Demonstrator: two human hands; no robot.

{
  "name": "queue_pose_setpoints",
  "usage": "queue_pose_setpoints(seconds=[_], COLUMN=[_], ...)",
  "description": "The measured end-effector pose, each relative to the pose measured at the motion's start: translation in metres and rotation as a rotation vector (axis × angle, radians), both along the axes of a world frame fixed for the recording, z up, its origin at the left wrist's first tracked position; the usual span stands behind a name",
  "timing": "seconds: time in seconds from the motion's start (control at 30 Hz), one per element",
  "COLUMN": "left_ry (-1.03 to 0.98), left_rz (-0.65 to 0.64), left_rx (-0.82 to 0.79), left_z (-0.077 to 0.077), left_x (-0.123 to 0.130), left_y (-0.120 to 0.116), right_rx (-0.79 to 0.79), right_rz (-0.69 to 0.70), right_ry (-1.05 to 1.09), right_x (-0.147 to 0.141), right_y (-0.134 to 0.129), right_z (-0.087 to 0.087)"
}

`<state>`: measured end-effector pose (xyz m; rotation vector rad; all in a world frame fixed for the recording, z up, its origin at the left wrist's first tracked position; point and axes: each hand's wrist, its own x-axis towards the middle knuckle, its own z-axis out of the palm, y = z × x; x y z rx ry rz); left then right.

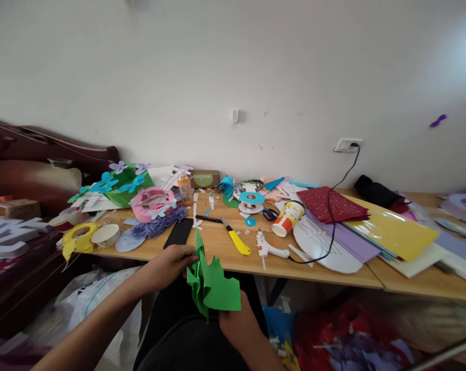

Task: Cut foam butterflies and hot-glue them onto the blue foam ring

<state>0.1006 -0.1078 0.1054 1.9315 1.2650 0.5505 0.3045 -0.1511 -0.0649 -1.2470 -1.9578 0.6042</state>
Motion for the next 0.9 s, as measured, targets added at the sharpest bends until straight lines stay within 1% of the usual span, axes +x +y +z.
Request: queue_pose_setpoints(seconds=[0.07,0.13,0.27,0.33,0.4,0.5,0.6,0.67,0.77,0.9], left_ry=[0.040,0.071,0.119,0.142,0.161,0.143,0.095,0.087,0.107,0.136], left_rz=[-0.015,-0.036,-0.057,-0.057,-0.061,-0.059,-0.054,-0.053,-0.048,-0.052], left_rx=[0.040,0.079,0.166,0.192,0.195,0.177,0.160,0.152,0.147,0.139], left_z=[0.003,0.004,0.007,0.008,0.008,0.008,0.007,0.007,0.007,0.007], left_x=[0.001,0.001,0.002,0.003,0.003,0.004,0.005,0.006,0.008,0.008], left_y=[-0.001,-0.002,-0.003,-0.004,-0.005,-0.006,-0.007,-0.008,-0.010,-0.010], right_rx=[0.004,0.024,0.024,0.004,-0.020,-0.074,-0.117,-0.127,-0.145,-0.157], right_rz=[0.039,0.060,-0.011,-0.032,-0.017,-0.019,0.010,0.034,0.034,0.041], right_ry=[0.011,0.005,0.018,0.077,0.156,0.261,0.318,0.332,0.327,0.317], right_x=[0.002,0.004,0.007,0.007,0.005,-0.001,-0.006,-0.008,-0.008,-0.005], right_y=[-0.001,-0.002,-0.004,-0.005,-0.006,-0.010,-0.014,-0.015,-0.016,-0.014], right_z=[0.005,0.005,-0.005,-0.005,0.001,0.016,0.031,0.037,0.041,0.041])
